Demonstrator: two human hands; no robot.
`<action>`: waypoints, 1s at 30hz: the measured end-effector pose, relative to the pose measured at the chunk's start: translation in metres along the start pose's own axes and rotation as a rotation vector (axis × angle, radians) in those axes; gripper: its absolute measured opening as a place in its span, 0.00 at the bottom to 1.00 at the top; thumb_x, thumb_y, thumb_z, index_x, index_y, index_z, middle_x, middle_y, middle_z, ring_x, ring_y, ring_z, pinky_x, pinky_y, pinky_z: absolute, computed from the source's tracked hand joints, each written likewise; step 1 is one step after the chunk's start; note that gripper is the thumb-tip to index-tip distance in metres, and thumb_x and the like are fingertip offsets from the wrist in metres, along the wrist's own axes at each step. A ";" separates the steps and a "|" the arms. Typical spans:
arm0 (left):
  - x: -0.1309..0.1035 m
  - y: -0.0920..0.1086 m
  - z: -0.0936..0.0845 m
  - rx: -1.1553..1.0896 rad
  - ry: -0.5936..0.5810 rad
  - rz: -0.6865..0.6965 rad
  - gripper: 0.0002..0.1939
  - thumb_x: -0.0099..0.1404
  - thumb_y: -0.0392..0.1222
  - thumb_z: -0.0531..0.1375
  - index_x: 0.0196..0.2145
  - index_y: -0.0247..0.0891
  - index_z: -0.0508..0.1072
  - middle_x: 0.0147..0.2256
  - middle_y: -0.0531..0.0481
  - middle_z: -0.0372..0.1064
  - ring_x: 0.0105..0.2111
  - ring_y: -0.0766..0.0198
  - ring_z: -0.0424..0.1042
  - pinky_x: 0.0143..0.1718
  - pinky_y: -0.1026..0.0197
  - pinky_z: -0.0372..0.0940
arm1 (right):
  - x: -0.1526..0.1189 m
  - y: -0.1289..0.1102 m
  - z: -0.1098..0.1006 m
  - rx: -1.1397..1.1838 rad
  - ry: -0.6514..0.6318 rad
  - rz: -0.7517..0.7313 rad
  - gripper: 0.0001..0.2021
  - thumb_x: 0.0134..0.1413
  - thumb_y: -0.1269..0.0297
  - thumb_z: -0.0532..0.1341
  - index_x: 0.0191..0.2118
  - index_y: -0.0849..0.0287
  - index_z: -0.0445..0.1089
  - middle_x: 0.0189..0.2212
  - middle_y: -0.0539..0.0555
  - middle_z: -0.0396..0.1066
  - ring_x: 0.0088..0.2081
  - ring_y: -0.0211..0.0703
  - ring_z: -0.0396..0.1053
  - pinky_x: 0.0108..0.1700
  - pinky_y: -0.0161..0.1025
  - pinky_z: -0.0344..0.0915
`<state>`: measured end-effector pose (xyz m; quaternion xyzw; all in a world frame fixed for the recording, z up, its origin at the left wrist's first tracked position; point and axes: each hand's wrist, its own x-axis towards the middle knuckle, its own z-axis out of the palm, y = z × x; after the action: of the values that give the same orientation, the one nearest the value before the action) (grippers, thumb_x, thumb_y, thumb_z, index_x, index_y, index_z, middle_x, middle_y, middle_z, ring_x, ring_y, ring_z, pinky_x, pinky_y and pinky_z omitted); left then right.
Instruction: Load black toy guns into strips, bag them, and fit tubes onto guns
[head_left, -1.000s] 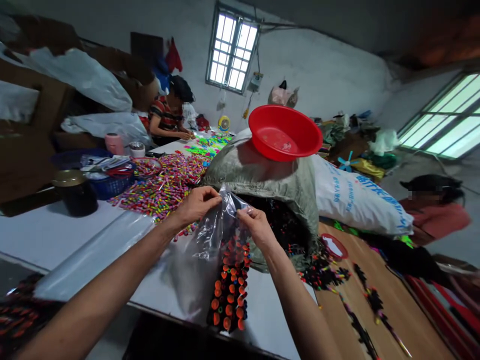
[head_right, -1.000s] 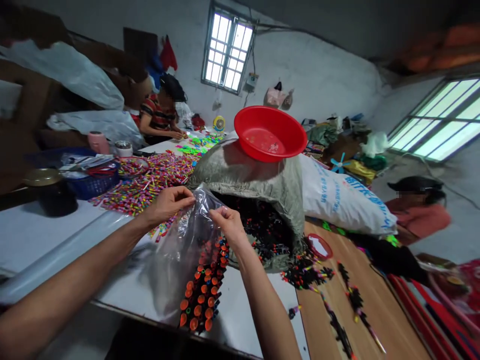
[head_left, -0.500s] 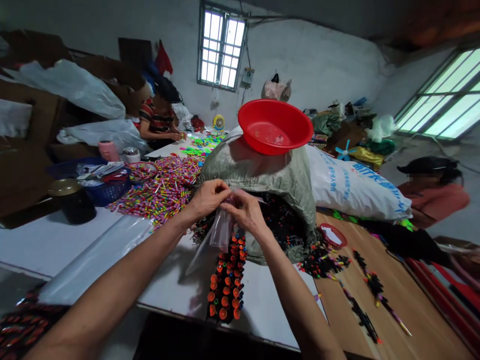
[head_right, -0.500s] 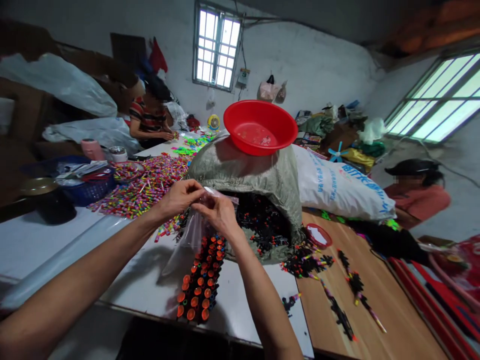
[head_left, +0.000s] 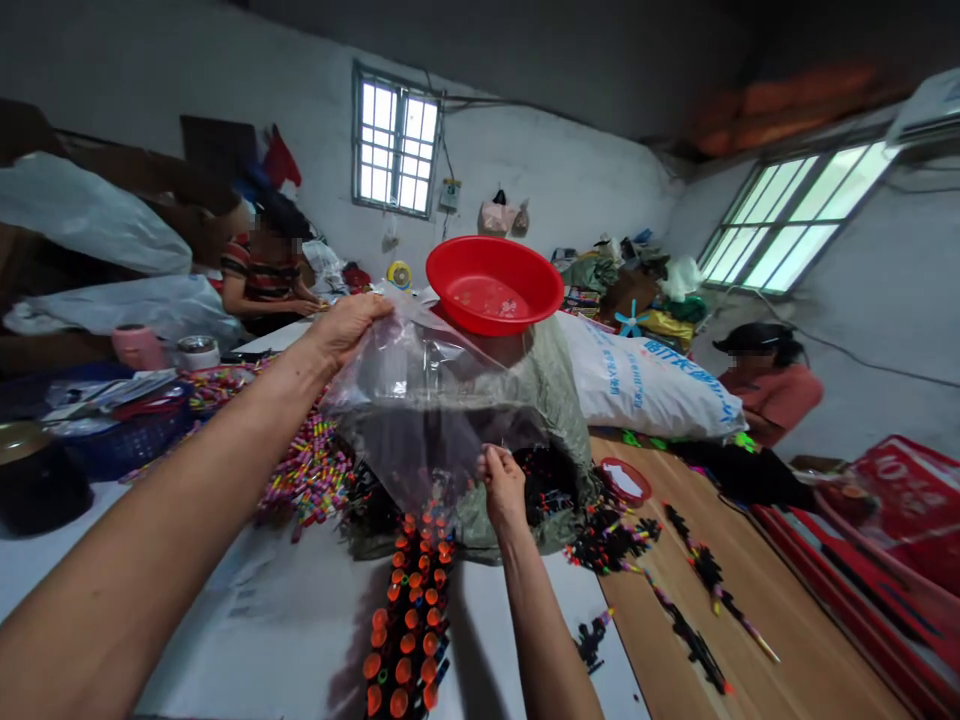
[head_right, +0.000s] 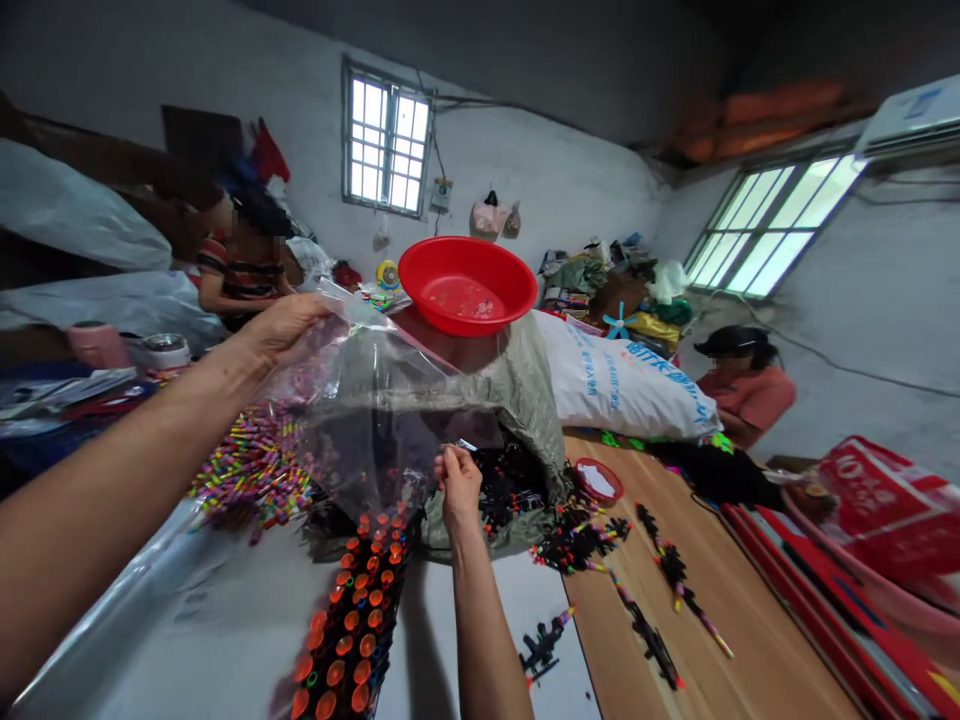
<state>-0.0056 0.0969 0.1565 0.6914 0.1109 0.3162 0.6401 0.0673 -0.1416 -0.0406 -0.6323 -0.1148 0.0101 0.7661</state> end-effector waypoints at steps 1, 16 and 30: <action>-0.001 -0.005 -0.005 0.176 0.087 0.025 0.11 0.58 0.32 0.56 0.20 0.36 0.61 0.19 0.55 0.56 0.29 0.64 0.63 0.37 0.60 0.60 | 0.001 -0.003 -0.001 -0.029 0.017 -0.040 0.25 0.35 0.37 0.61 0.25 0.57 0.64 0.18 0.47 0.63 0.20 0.35 0.59 0.22 0.34 0.58; -0.119 -0.119 0.033 0.254 -0.336 -0.127 0.21 0.44 0.61 0.62 0.18 0.39 0.66 0.18 0.55 0.61 0.22 0.66 0.59 0.24 0.64 0.55 | -0.032 -0.041 0.028 -0.774 -0.380 -0.479 0.15 0.41 0.62 0.68 0.18 0.57 0.61 0.17 0.43 0.63 0.23 0.33 0.59 0.29 0.31 0.55; -0.132 -0.080 0.043 -0.536 -0.263 -0.239 0.20 0.45 0.53 0.66 0.25 0.40 0.61 0.24 0.53 0.65 0.26 0.64 0.68 0.33 0.58 0.67 | -0.024 -0.046 0.022 -0.835 -0.097 -0.712 0.15 0.53 0.68 0.53 0.45 0.57 0.70 0.33 0.54 0.74 0.32 0.41 0.71 0.34 0.35 0.64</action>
<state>-0.0629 0.0006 0.0424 0.5153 0.0202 0.1646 0.8408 0.0344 -0.1337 0.0035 -0.8034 -0.3511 -0.2669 0.4001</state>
